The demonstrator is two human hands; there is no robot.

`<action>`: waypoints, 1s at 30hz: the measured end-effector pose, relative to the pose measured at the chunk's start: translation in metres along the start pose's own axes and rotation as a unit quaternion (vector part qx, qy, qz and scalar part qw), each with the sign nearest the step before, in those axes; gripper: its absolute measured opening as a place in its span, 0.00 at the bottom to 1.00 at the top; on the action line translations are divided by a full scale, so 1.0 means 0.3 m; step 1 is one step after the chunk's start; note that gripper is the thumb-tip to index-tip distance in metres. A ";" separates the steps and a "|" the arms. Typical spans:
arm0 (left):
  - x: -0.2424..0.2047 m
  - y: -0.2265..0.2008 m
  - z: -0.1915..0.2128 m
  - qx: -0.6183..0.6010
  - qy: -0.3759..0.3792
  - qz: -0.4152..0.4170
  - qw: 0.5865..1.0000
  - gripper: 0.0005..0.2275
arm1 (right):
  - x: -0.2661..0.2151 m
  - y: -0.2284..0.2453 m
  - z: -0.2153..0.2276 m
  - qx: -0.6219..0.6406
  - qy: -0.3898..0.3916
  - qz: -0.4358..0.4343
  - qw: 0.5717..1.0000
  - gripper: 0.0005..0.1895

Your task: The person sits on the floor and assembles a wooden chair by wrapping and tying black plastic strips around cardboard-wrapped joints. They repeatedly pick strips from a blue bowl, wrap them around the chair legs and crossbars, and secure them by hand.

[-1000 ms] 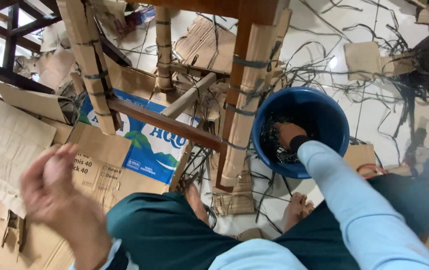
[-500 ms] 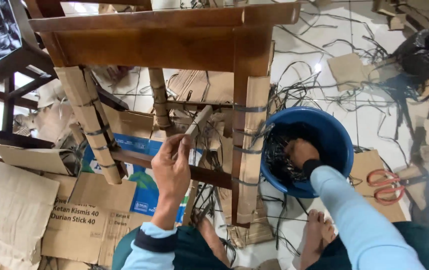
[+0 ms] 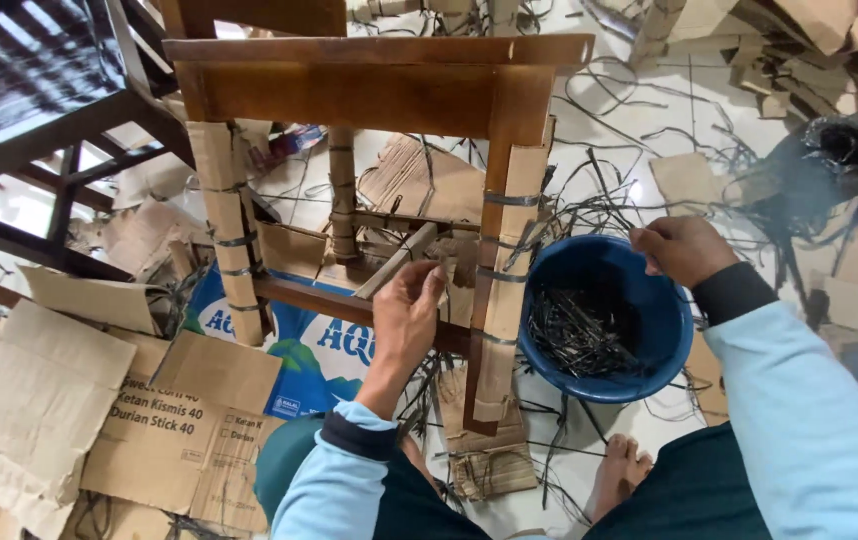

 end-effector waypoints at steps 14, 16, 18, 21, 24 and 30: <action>0.039 -0.016 -0.108 0.003 0.043 0.029 0.999 0.11 | -0.087 0.102 0.152 -0.080 -0.049 0.045 0.995 0.16; 0.044 -0.016 -0.112 0.020 0.047 0.036 0.998 0.10 | -0.076 0.109 0.172 -0.126 -0.056 0.064 0.988 0.15; 0.043 -0.013 -0.118 0.003 0.053 0.059 0.997 0.08 | -0.080 0.122 0.194 -0.164 -0.059 0.011 0.985 0.21; 0.041 -0.002 -0.115 0.032 0.074 0.060 0.995 0.11 | -0.125 0.212 0.209 -0.147 -0.022 -0.018 0.989 0.24; 0.055 0.041 -0.108 0.092 0.095 -0.007 0.991 0.14 | -0.113 0.211 0.032 -0.132 -0.059 0.041 0.989 0.16; 0.047 0.043 -0.097 0.168 0.137 -0.023 0.976 0.13 | -0.163 0.380 -0.287 0.086 0.107 0.111 0.984 0.10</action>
Point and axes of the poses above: each hand's wrist, its own x-axis towards the middle knuckle, its own z-axis out of the back of the hand, y = z × x, the point moved 2 cm from there along x, towards the middle knuckle, and after that the axes turned 6 degrees about -x, right-handed, at the moved point
